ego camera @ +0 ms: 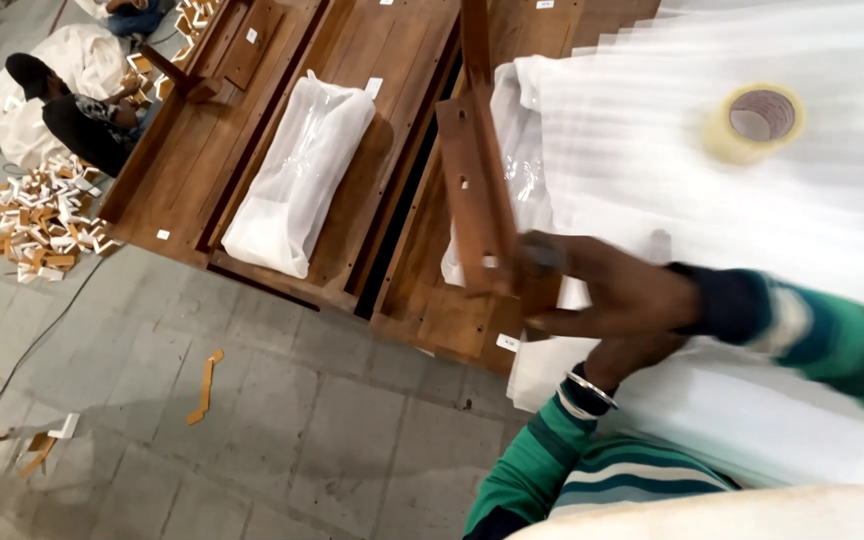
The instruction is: The person wraps wooden furniture components in protective foam and secures them with tape.
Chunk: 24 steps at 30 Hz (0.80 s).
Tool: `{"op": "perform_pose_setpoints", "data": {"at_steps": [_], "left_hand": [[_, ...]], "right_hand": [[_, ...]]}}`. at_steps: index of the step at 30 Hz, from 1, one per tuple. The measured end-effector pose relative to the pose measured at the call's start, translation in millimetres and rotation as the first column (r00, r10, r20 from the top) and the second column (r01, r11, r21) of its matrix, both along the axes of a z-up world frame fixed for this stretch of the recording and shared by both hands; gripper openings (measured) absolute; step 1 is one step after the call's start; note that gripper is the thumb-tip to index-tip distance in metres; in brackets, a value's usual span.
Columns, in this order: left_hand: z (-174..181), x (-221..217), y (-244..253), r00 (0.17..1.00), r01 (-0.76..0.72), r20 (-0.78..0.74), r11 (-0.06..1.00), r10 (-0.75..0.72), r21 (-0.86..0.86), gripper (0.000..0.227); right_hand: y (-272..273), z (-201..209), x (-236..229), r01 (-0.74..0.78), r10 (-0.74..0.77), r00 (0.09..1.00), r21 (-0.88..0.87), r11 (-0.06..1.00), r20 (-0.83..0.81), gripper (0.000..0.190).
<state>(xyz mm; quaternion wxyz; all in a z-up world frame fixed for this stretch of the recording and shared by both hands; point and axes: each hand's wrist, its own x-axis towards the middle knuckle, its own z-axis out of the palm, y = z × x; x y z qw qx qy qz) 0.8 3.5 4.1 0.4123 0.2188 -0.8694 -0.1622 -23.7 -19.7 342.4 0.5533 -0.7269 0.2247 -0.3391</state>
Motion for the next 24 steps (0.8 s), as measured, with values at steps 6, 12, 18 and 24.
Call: {"op": "perform_pose_setpoints", "data": {"at_steps": [6, 12, 18, 24], "left_hand": [[105, 14, -7, 0.981, 0.168, -0.164, 0.865, -0.101, 0.474, 0.063], [86, -1, -19, 0.954, -0.166, 0.288, 0.947, 0.084, 0.274, 0.047], [100, -6, -19, 0.963, -0.149, 0.262, 0.933, 0.061, 0.329, 0.051], [107, -11, -18, 0.954, -0.201, 0.289, 0.874, 0.073, 0.442, 0.049]], "right_hand": [[64, 13, -112, -0.043, 0.030, 0.851, -0.013, 0.999, -0.524, 0.048], [106, -35, -249, -0.172, -0.046, 0.327, -0.107, 0.979, -0.944, 0.052], [130, -28, -308, -0.243, 0.131, -0.284, 0.204, 0.948, -0.950, 0.057], [140, -70, -389, -0.329, 0.184, -0.508, 0.387, 0.861, -0.841, 0.052]]}}
